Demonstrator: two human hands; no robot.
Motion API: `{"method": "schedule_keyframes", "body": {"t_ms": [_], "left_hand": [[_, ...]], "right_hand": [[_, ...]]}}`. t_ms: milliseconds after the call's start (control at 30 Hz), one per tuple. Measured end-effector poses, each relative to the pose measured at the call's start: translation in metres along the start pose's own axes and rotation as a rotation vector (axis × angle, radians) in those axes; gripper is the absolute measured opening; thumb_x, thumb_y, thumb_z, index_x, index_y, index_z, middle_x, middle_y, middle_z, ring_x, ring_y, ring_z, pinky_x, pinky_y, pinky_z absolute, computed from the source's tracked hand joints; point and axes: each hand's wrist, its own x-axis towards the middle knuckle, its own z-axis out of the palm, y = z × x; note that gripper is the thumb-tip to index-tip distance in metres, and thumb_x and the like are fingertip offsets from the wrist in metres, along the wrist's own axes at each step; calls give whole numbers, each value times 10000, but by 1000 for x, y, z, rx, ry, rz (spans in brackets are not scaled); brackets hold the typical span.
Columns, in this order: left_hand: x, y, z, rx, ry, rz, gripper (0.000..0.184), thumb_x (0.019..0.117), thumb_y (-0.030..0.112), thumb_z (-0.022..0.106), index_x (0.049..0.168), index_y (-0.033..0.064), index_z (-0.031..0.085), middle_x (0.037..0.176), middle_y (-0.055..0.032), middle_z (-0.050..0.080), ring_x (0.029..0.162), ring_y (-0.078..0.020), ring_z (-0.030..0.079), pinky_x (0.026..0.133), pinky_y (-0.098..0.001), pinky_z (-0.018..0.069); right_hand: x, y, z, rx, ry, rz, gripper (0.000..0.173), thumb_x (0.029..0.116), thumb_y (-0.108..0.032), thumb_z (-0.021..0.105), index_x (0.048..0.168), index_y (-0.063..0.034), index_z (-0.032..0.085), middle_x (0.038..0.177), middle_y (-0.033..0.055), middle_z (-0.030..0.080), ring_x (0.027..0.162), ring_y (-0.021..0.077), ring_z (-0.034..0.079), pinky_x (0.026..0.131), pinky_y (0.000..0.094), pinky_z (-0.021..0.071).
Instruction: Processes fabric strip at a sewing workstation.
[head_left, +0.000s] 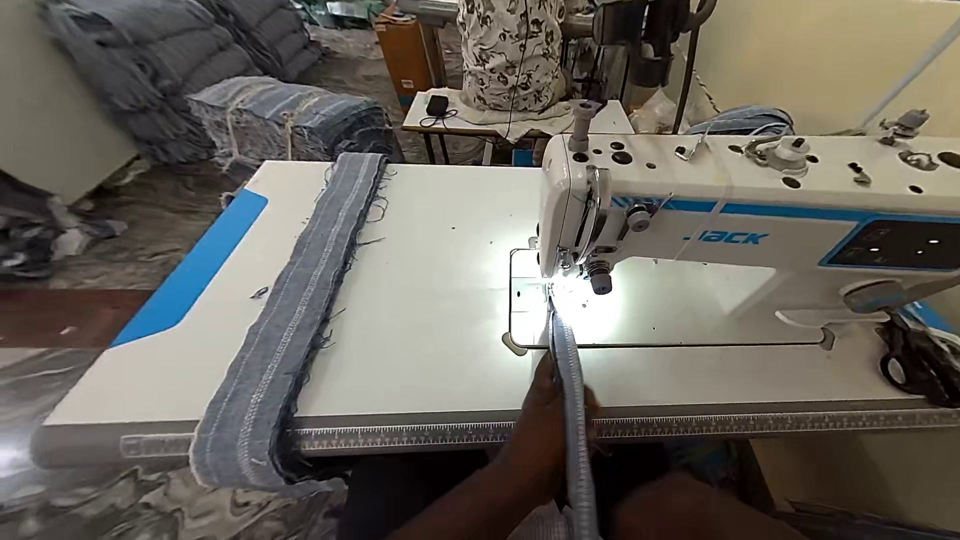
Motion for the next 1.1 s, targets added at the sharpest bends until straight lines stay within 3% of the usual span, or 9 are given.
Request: {"method": "schedule_keyframes", "body": {"t_ms": [67, 167, 233, 300, 367, 467, 600, 667, 1100], "left_hand": [[-21, -16, -20, 187, -52, 96, 721, 1058, 152, 481, 1651, 240, 80, 867, -50, 641, 656, -135, 625, 594, -284, 565], [-38, -30, -33, 360, -39, 160, 830, 1007, 76, 516, 1663, 202, 23, 887, -39, 634, 642, -134, 634, 551, -293, 583], [-39, -30, -37, 583, -18, 186, 843, 979, 76, 553, 1660, 148, 60, 1127, -64, 665, 790, -88, 651, 751, -273, 583], [-41, -24, -36, 839, -29, 139, 819, 986, 126, 588, 1651, 97, 111, 1229, -90, 685, 985, -100, 692, 929, -314, 571], [-40, -18, -32, 962, -61, 69, 826, 993, 196, 609, 1649, 92, 118, 1178, -89, 707, 1021, -134, 703, 947, -363, 574], [-41, -16, -26, 938, -93, 52, 826, 974, 160, 623, 1619, -15, 139, 1162, -154, 707, 1046, -198, 706, 954, -409, 568], [-38, -34, -31, 736, -84, 178, 707, 1041, 130, 525, 1598, -76, 142, 1361, -171, 625, 1214, -99, 636, 1065, -294, 513], [-38, -33, -29, 671, -104, 159, 650, 1071, 117, 458, 1598, -75, 130, 1483, -170, 529, 1305, -63, 562, 1116, -251, 457], [-36, -40, -29, 491, -86, 209, 610, 1076, 60, 438, 1582, -118, 148, 1629, -237, 309, 1465, -134, 413, 1202, -266, 366]], "right_hand": [[24, 19, 0, -8, 343, 122, 317, 951, -439, 715, 873, -133, 748, 798, -34, 678, 692, 52, 635, 604, 260, 560], [86, 46, -8, -158, 817, 349, 202, 943, -366, 722, 987, -173, 763, 757, -67, 663, 593, 51, 587, 525, 263, 516], [125, 60, -18, -300, 802, 461, 397, 934, -384, 742, 1231, -120, 717, 931, 28, 691, 692, 142, 641, 619, 355, 576], [150, 64, -24, -447, 760, 558, 443, 932, -314, 732, 1289, -57, 682, 1020, 109, 667, 813, 235, 656, 699, 446, 567], [159, 63, -25, -582, 776, 567, 354, 906, -164, 702, 1237, -37, 709, 993, 124, 667, 835, 255, 664, 692, 442, 562], [154, 55, -15, -711, 632, 647, 553, 858, -139, 737, 1383, -24, 605, 1166, 138, 573, 930, 253, 652, 742, 386, 582], [145, 63, -11, -694, 677, 571, 658, 790, -108, 762, 1413, -13, 571, 1193, 150, 558, 897, 257, 649, 696, 386, 576], [144, 63, -13, -679, 674, 590, 657, 794, -114, 768, 1417, -30, 577, 1203, 138, 554, 929, 256, 638, 733, 389, 575], [140, 62, -12, -667, 662, 571, 607, 808, -111, 761, 1394, -43, 613, 1202, 116, 562, 936, 228, 633, 729, 361, 570]]}}
